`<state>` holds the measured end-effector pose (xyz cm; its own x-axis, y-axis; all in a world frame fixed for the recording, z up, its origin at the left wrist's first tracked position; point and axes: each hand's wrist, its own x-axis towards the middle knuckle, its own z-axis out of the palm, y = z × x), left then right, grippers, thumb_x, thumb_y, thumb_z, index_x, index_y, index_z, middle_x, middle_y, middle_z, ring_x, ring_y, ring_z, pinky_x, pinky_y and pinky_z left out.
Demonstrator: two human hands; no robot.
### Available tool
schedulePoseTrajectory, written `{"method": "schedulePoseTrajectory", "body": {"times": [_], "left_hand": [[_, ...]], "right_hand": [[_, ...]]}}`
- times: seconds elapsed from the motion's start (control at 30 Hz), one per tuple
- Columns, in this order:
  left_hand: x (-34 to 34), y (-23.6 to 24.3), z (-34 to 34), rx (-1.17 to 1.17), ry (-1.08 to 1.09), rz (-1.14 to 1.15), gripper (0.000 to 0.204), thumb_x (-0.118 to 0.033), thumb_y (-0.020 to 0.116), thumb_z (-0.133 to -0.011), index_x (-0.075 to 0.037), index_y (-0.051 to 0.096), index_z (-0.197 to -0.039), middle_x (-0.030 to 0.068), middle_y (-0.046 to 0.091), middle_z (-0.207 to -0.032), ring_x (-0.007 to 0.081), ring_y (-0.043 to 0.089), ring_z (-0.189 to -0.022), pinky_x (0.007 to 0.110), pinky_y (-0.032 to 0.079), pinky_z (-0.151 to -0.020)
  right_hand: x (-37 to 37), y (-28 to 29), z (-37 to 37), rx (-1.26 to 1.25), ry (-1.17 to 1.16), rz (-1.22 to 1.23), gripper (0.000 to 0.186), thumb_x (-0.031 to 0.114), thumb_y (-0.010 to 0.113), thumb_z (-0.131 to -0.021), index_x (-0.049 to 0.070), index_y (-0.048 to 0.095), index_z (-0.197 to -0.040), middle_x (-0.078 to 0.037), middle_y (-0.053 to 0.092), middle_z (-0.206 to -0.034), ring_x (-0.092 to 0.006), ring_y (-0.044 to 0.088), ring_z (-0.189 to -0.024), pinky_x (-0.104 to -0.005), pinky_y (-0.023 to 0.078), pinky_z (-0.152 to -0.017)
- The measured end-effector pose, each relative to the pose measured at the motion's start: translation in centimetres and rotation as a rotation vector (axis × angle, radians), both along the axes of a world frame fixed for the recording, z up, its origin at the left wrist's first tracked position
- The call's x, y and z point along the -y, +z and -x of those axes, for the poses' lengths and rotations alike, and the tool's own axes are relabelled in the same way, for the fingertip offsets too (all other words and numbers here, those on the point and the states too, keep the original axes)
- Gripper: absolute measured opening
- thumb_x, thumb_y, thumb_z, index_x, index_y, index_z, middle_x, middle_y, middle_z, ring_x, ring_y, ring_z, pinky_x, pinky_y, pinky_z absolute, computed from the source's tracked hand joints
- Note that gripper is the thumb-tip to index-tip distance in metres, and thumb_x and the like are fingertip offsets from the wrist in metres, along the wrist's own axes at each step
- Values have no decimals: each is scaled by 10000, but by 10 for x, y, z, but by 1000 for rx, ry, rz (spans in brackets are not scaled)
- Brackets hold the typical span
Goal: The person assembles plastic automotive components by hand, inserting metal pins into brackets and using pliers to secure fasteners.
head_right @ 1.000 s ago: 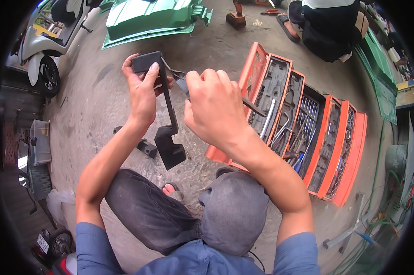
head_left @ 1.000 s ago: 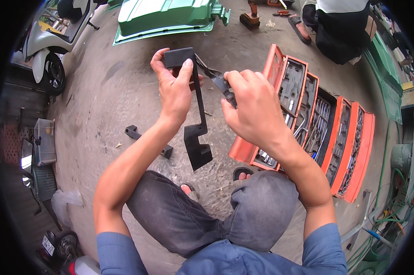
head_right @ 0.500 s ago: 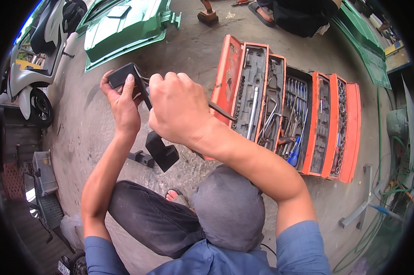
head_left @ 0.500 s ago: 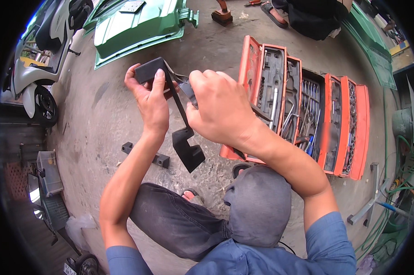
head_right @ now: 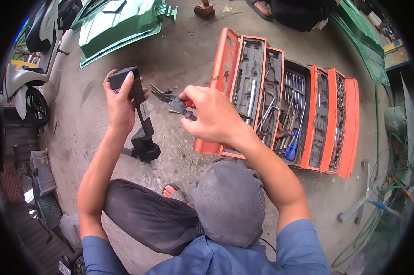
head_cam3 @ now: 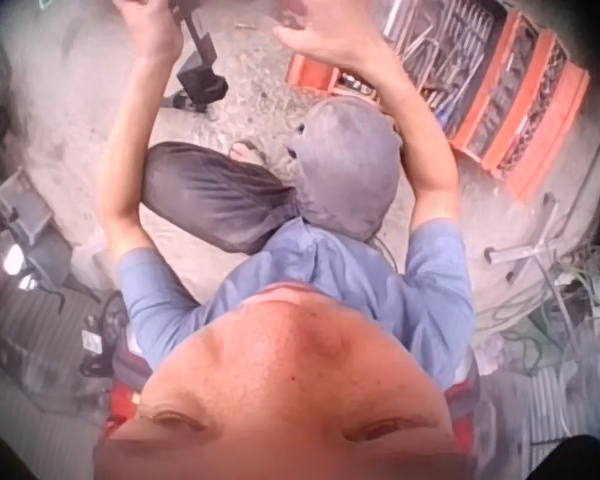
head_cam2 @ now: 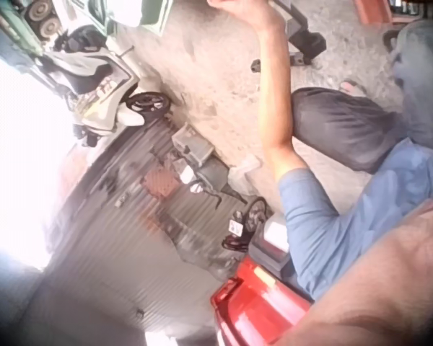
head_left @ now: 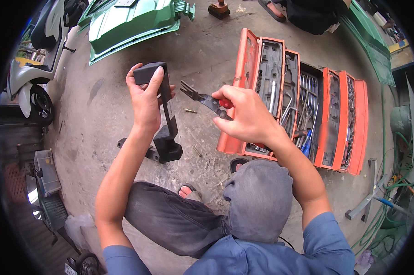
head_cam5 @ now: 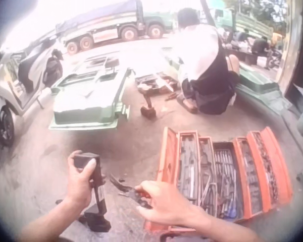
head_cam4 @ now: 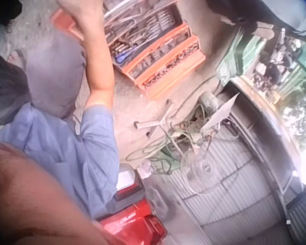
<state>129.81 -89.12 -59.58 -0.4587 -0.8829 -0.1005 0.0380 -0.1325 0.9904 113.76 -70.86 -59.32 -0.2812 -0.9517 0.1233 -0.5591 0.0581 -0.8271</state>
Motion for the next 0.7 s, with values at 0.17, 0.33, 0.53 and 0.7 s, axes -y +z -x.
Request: {"method": "schedulePoseTrajectory", "body": {"times": [0.17, 0.33, 0.53, 0.7], "left_hand": [[23, -14, -30, 40, 30, -136, 663, -304, 743, -923, -128, 310, -1393, 163, 673, -986, 223, 667, -701, 350, 541, -607], [40, -31, -39, 121, -39, -199, 480, -338, 738, -917, -114, 435, -1213, 146, 698, -955, 184, 646, -692, 318, 531, -616], [45, -37, -40, 164, -2, -187, 459, -371, 769, -897, -95, 476, -1118, 140, 696, -956, 167, 634, -685, 323, 539, -613], [47, -29, -33, 93, 11, -239, 474, -347, 802, -874, -66, 515, -1125, 141, 687, -957, 174, 638, -704, 338, 543, -621]], "right_hand": [[-74, -28, 15, 58, -248, -18, 439, 99, 780, -745, -46, 641, -1136, -112, 678, -912, -166, 657, -813, -308, 539, -775], [-180, -78, 70, -174, -909, -184, 520, 106, 792, -772, -36, 600, -1234, -106, 697, -1029, -170, 664, -922, -299, 528, -841], [-250, -147, 107, -395, -930, -515, 499, 172, 772, -777, -20, 608, -1208, -218, 696, -1101, -372, 677, -1015, -453, 523, -904], [-240, -147, 112, -507, -884, -336, 461, 154, 742, -818, -31, 604, -1217, -232, 666, -1174, -396, 643, -1108, -451, 502, -966]]}}
